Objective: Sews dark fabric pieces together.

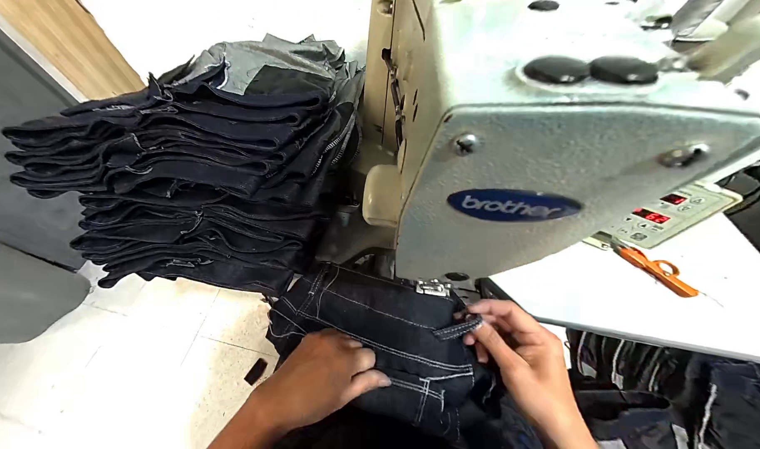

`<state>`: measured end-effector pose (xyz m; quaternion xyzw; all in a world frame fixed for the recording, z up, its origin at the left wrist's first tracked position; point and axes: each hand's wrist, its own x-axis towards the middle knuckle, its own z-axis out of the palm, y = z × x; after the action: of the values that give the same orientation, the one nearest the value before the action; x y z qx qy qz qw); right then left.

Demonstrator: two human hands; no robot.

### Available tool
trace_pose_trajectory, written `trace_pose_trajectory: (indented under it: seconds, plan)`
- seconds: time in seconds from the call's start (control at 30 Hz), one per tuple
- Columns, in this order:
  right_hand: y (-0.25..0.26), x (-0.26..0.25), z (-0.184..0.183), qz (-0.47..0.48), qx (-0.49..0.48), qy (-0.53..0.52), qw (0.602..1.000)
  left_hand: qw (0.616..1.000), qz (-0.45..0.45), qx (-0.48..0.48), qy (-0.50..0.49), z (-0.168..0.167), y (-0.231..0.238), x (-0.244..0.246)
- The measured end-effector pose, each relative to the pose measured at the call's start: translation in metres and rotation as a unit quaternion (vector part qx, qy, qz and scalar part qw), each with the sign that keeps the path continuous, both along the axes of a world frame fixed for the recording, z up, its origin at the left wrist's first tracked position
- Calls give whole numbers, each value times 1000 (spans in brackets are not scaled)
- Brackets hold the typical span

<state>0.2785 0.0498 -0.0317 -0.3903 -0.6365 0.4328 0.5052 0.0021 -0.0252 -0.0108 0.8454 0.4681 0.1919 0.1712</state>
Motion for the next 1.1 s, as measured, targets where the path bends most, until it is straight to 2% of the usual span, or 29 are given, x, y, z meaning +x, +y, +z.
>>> trace_pose_trajectory:
  seconds: [0.1,0.17,0.23,0.37,0.4,0.47,0.53,0.57,0.63,0.73,0.83,0.97,1.1]
  plan:
    - [-12,-9,17,25,56,-7,998,999,24,39,4,-5,-4,2]
    - [-8,-16,26,53,37,-35,997,999,28,37,11,-6,-4,2]
    - [-1,-18,25,55,21,-63,996,999,28,21,14,-8,-6,0]
    - [11,-19,14,9,73,-149,986,997,40,-58,23,-2,-11,-6]
    - [14,-19,12,5,80,-152,985,997,57,-56,16,3,-10,-4]
    - [19,-18,12,6,90,-147,985,995,95,8,-25,12,-6,6]
    - [21,-18,13,7,103,-148,984,986,111,20,-121,22,2,24]
    - [22,-19,13,1,115,-150,982,974,110,-27,-194,28,5,36]
    - [21,-21,13,-18,147,-165,975,927,117,-148,-324,33,9,56]
    - [18,-26,15,-47,194,-194,960,856,172,-209,-440,27,11,73]
    - [18,-32,15,-66,221,-206,951,816,203,-239,-487,26,12,76]
    - [16,-36,15,-87,259,-229,934,793,215,-248,-513,24,14,76]
    - [9,-30,19,-75,337,-323,881,769,241,-253,-536,23,16,80]
